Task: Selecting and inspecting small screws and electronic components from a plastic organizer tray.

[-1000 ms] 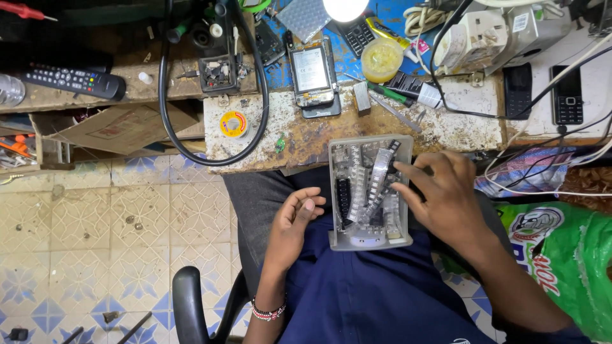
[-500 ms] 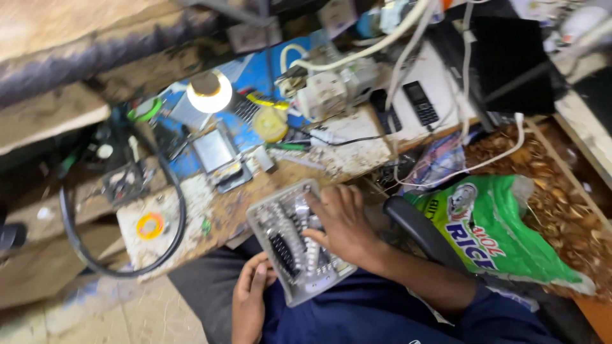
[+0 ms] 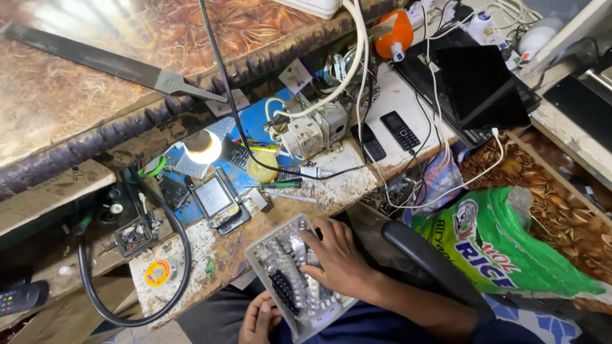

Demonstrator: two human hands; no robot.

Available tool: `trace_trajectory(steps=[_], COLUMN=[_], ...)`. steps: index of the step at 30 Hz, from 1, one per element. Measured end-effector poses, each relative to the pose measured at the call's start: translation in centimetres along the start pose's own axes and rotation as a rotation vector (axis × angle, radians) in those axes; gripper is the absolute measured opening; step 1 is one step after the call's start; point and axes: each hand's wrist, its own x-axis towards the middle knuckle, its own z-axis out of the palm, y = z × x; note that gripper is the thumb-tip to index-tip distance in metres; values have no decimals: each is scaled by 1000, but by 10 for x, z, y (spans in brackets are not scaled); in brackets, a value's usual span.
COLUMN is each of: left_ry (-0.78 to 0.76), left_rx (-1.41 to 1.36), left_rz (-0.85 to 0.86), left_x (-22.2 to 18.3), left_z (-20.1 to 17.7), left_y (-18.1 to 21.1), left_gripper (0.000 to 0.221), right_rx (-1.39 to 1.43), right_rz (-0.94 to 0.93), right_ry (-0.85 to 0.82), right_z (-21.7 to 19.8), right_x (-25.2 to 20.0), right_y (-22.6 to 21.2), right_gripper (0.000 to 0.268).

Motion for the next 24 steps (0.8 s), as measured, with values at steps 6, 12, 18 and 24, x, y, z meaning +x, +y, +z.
trace_trajectory(steps=[6, 12, 18, 24], left_ry=[-7, 0, -31, -137], left_rx=[46, 34, -40, -53], left_rz=[-19, -12, 8, 2], left_x=[-10, -4, 20, 59], left_z=[4, 1, -7, -18], left_y=[13, 3, -26, -58], left_gripper=[44, 43, 43, 54], right_rx=[83, 145, 210, 123], right_rz=[14, 83, 79, -24], right_ry=[-61, -185, -140, 222], right_z=[2, 0, -9, -16], right_x=[1, 3, 0, -5], right_y=[0, -4, -7, -20], right_gripper=[79, 78, 71, 64])
